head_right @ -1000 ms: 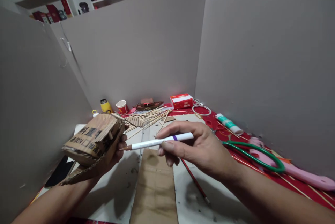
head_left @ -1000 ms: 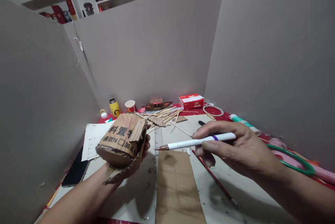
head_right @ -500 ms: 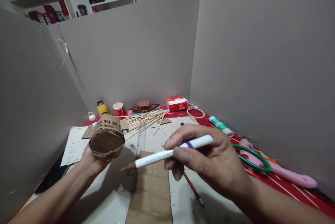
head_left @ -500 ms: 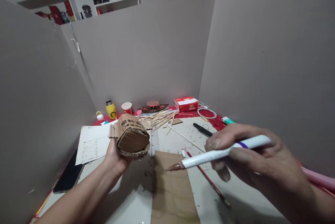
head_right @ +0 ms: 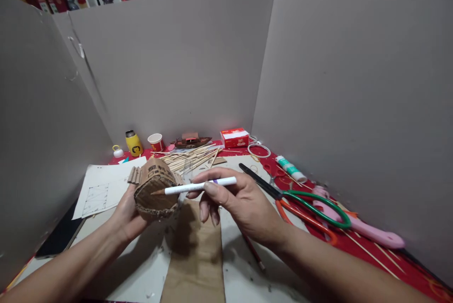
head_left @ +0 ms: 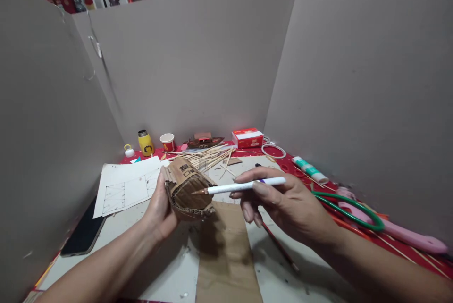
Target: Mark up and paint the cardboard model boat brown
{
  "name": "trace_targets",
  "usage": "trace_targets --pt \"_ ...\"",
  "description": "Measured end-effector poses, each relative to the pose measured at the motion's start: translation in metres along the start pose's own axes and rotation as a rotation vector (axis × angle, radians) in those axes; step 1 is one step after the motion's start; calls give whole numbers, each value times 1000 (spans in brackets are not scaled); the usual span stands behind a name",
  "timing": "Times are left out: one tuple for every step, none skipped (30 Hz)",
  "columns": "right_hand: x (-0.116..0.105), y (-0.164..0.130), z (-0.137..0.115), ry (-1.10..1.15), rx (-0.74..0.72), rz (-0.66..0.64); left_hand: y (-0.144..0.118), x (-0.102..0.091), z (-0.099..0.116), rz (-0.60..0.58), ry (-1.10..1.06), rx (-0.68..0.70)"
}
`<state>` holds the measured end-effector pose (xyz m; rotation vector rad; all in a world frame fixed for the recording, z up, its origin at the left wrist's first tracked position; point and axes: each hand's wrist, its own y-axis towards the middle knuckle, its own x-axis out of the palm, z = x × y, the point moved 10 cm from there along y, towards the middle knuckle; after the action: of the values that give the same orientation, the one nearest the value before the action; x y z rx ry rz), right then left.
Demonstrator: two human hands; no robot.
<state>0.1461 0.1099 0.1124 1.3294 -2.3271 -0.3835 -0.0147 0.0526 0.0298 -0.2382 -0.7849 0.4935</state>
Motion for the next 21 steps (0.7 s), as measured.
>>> trace_targets --pt "0 0 0 -15 -6 2 1 0 -2 -21 3 -1" --pt "-1 0 1 -34 -9 7 2 1 -3 -43 0 1" --pt "-2 0 1 -51 -11 9 3 2 -4 -62 -5 2" --pt "-3 1 1 -65 -13 12 3 3 -5 -75 -8 0" --pt "-3 2 2 -77 -11 12 2 4 -6 -81 -11 -5" --pt "-4 3 3 -88 -4 5 2 4 -7 -83 -13 -11" --pt "-3 4 5 -98 11 -7 1 4 -8 -83 -15 -17" --pt "-3 5 7 -104 31 -22 0 5 -8 -83 -19 -19" --pt "-3 5 9 -104 50 -35 0 5 -8 -86 -26 -18" --pt "-3 6 9 -97 61 -42 -1 6 -8 -90 -32 -17" --pt "-4 6 9 -81 57 -37 -1 6 -8 -97 -38 -17" --pt "-6 7 7 -61 39 -22 -1 6 -8 -104 -41 -20" --pt "-8 7 5 -43 17 -3 -1 7 -8 -112 -41 -27" --pt "-10 7 3 -33 -1 8 -1 7 -9 -121 -40 -36" --pt "-10 8 4 -31 -3 5 -1 7 -10 -130 -40 -47" --pt "-9 8 6 -37 13 -8 -1 8 -11 -144 -44 -57" --pt "-7 8 9 -43 38 -28 -2 9 -12 -159 -49 -66" --pt "-6 8 11 -43 59 -42 -2 10 -13 -168 -55 -75" --pt "-6 9 12 -33 67 -43 -3 11 -13 -169 -61 -78" --pt "-8 9 11 -17 60 -33 -3 11 -12 -162 -65 -76" --pt "-10 10 8 -1 41 -11 -4 11 -12 -151 -66 -75"
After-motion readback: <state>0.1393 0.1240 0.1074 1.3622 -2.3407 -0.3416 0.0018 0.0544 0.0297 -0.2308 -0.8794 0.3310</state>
